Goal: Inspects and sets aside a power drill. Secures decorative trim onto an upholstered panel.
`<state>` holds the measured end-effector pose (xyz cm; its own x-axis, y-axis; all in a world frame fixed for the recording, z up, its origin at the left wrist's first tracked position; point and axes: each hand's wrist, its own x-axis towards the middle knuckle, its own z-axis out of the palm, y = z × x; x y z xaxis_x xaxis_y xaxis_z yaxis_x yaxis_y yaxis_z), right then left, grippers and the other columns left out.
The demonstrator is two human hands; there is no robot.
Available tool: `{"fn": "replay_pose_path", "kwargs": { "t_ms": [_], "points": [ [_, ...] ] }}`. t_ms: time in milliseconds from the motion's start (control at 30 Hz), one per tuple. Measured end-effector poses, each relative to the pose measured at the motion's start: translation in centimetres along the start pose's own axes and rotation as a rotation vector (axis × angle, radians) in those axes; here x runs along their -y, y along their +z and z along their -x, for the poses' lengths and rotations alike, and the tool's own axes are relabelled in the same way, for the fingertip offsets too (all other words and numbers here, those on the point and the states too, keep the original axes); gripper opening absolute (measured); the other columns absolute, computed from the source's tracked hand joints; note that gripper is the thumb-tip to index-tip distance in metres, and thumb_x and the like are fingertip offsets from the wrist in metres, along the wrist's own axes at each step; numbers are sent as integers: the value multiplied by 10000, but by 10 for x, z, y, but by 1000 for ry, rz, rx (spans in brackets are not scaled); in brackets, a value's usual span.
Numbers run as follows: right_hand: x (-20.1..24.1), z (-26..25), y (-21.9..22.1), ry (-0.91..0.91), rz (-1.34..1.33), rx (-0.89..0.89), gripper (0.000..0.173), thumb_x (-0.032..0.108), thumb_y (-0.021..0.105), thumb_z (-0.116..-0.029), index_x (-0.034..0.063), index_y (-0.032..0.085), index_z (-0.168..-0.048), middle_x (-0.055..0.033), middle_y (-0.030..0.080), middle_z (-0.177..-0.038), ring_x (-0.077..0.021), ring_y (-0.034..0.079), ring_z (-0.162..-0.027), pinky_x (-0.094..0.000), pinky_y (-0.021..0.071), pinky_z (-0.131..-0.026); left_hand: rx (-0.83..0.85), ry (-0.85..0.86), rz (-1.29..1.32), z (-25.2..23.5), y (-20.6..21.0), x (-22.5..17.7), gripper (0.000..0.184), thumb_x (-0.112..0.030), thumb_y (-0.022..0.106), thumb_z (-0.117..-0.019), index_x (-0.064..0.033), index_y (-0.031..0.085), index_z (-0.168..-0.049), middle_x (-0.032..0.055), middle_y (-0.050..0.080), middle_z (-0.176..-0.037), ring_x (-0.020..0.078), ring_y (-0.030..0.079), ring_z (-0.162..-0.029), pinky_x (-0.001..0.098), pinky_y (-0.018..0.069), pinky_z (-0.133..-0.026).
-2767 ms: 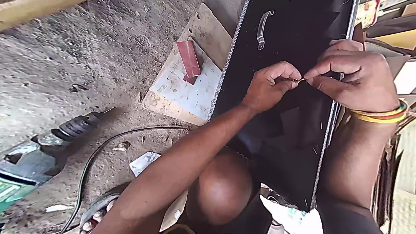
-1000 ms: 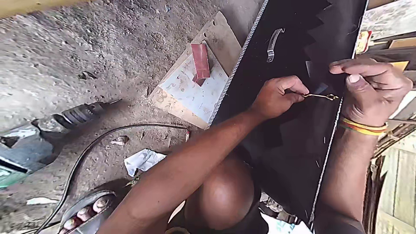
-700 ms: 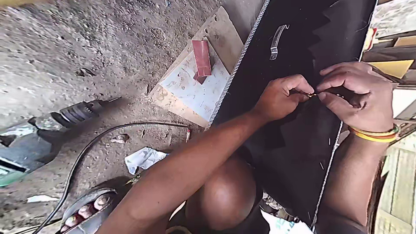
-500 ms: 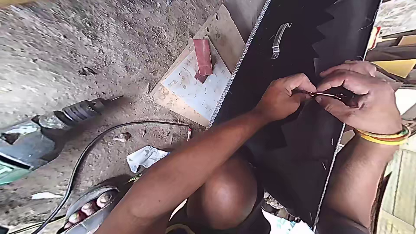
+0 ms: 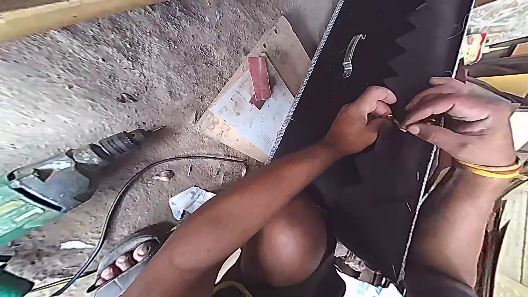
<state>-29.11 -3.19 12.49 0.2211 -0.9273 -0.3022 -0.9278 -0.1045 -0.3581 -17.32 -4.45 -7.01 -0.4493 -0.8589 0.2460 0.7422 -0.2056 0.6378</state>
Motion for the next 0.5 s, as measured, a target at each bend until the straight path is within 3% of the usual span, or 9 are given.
{"fn": "replay_pose_path", "kwargs": {
  "t_ms": [133,167,233,300,400,500],
  "points": [
    [5,-2,2,-36,36,-10,497,557,519,-993,123,748,-911,45,690,-803,-129,669,-940,-548,323,-1182,18,-12,-2,0,-2,0,456,120,685,-887,56,526,-1310,115,740,-946,175,732,-886,362,622,-837],
    [9,-5,5,-7,106,-20,481,503,498,-999,102,757,-936,45,676,-767,-95,657,-871,-517,349,-1157,18,-14,-7,0,-2,0,470,118,682,-891,59,513,-1325,115,741,-945,175,732,-888,364,622,-838],
    [19,-12,15,84,269,-25,351,382,602,-985,84,780,-1039,36,649,-728,-56,575,-739,-439,410,-1012,10,-29,-5,1,-2,0,496,123,667,-893,57,491,-1353,116,742,-935,171,733,-866,366,624,-818],
    [23,-16,19,124,347,16,289,345,683,-947,111,795,-1073,31,604,-683,-87,500,-679,-433,400,-914,5,-67,0,1,0,-1,525,121,659,-899,37,467,-1380,117,747,-937,169,739,-853,368,629,-798],
    [24,-15,16,109,357,45,230,307,673,-931,135,819,-973,3,714,-782,-129,603,-781,-463,415,-940,-9,-93,-13,2,2,-2,571,112,693,-889,29,442,-1395,117,740,-949,184,735,-870,377,626,-800],
    [25,-18,21,129,368,19,232,285,642,-922,135,818,-910,-12,729,-802,-157,643,-805,-499,431,-934,-20,-105,-32,3,0,-2,586,131,680,-874,30,439,-1399,122,735,-944,195,730,-869,394,623,-791]
  ]
}}
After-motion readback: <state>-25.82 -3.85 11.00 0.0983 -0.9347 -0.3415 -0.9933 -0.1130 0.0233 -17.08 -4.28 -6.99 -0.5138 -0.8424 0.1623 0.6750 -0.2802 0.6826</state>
